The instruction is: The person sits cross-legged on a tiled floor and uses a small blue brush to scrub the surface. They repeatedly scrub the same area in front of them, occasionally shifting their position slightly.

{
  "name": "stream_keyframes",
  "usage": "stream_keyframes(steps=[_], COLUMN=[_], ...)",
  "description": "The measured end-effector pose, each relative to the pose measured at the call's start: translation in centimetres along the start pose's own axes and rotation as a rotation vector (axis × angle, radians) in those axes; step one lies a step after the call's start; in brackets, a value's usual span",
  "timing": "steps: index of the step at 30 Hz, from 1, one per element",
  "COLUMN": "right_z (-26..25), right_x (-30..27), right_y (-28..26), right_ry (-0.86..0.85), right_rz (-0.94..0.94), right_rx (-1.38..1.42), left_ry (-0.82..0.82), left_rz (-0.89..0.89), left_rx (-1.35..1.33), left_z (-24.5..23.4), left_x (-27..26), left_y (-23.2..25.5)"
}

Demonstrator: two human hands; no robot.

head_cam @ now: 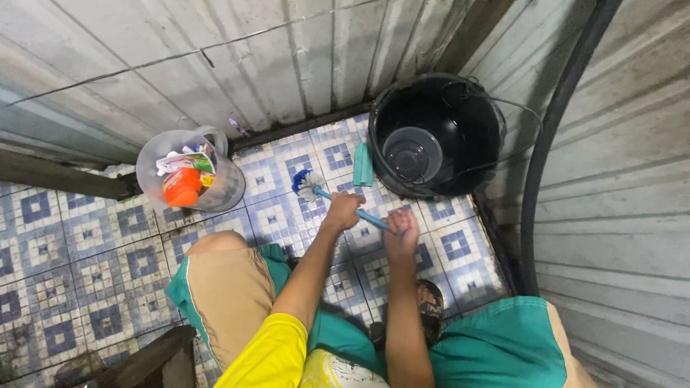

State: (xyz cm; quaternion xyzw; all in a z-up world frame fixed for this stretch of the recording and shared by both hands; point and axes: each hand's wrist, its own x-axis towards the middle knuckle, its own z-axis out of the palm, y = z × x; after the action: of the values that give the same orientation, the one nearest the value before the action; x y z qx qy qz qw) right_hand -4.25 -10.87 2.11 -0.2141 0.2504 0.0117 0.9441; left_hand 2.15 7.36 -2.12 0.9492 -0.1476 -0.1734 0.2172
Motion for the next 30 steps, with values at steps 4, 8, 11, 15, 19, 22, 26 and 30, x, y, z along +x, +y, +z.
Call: stream_keyframes(steps=[4,8,11,15,19,22,26,30], right_z=[-1.1,-1.6,-3.2,-4.4,-3.9,-4.7,-4.7,-1.9], right_x=[-0.5,-1.2,0.1,0.9,-1.0,-0.9,-0.6,-2.5], right_y=[-5.8,-5.8,-2.3,-3.2,-8.3,-7.9,-4.2,-7.2], right_ry=[0.019,-0.002,0.037,-0.047,0.033,0.104,0.091,0.119], right_rz=[-0.161,-0.293,-0.211,-0.042,-0.178,-0.365,-0.267,-0.192], right_rx=[0.062,0.164,0.154,0.142,0.171,0.237,0.204,0.110], left_ry=[-0.037,0.011,0.002,-0.039,-0.145,-0.173,-0.116,-0.134], left_rz=[0.050,0.124,0.070,0.043,0.136,0.210,0.115,0.126], left_rx=[-0.176,-0.170,-0.092,-0.035,-0.161,-0.224,-0.264,-0.263], left_z=[0.5,0.8,0.7,1.8,-1.0,0.5,0.0,0.6], left_x=[-0.1,-1.2,-0.5,0.9,-0.2,-0.4,0.2,0.6], left_y=[6.1,7.8,4.7,3.7,10.3,10.7,7.9,8.9])
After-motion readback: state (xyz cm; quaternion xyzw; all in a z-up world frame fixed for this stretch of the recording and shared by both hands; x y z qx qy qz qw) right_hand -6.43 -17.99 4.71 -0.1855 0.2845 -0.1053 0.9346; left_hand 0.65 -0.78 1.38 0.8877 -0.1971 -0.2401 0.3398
